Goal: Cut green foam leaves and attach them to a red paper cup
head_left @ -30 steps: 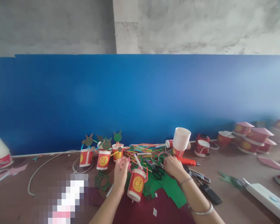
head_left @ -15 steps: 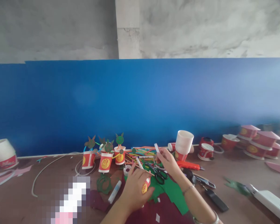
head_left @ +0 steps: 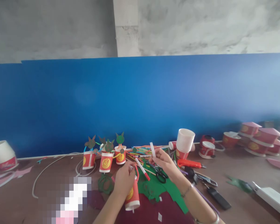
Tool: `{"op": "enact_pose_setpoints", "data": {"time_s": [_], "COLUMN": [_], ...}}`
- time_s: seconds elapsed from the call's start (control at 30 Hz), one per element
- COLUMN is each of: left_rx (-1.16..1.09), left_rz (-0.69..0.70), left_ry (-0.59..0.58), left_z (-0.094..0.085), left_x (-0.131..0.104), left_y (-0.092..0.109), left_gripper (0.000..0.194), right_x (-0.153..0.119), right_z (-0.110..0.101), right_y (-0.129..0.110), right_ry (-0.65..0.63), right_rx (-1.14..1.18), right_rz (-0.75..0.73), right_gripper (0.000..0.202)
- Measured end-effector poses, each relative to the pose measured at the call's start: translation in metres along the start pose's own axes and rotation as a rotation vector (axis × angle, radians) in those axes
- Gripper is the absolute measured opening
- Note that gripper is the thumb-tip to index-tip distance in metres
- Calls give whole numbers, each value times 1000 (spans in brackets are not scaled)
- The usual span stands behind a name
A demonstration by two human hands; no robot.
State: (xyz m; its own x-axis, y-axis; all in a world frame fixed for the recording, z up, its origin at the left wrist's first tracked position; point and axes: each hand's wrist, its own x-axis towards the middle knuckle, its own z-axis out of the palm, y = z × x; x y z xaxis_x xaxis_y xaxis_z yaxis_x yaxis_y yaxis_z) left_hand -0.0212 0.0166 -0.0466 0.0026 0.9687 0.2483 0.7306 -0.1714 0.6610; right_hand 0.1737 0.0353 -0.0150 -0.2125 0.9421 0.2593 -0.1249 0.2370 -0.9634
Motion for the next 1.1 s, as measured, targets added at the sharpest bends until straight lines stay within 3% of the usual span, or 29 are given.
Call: {"op": "enact_pose_setpoints", "data": {"time_s": [0.17,0.37,0.47,0.57,0.77,1.1], "left_rx": [50,250,132,-96,-220,-381], "left_rz": [47,144,277,402,398,236], "left_ry": [-27,72,114,94,66,94], "left_z": [-5,-4,5,18,28,27], "left_x": [3,3,0,-3,-9,-17], "left_y": [-5,-1,9,19,28,36], "left_gripper": [19,59,68,67,58,37], "right_x": [-1,-2,-2,-2,-4,-9], "right_z": [3,6,9,10,7,8], "right_y": [5,14,17,18,18,12], "right_ry": [8,-70,-98,-119,-119,-140], "right_rx": [-130,-283,-328,-364,-447,-572], "right_rz": [37,60,56,47,18,15], "right_gripper": [15,19,22,19,21,29]}}
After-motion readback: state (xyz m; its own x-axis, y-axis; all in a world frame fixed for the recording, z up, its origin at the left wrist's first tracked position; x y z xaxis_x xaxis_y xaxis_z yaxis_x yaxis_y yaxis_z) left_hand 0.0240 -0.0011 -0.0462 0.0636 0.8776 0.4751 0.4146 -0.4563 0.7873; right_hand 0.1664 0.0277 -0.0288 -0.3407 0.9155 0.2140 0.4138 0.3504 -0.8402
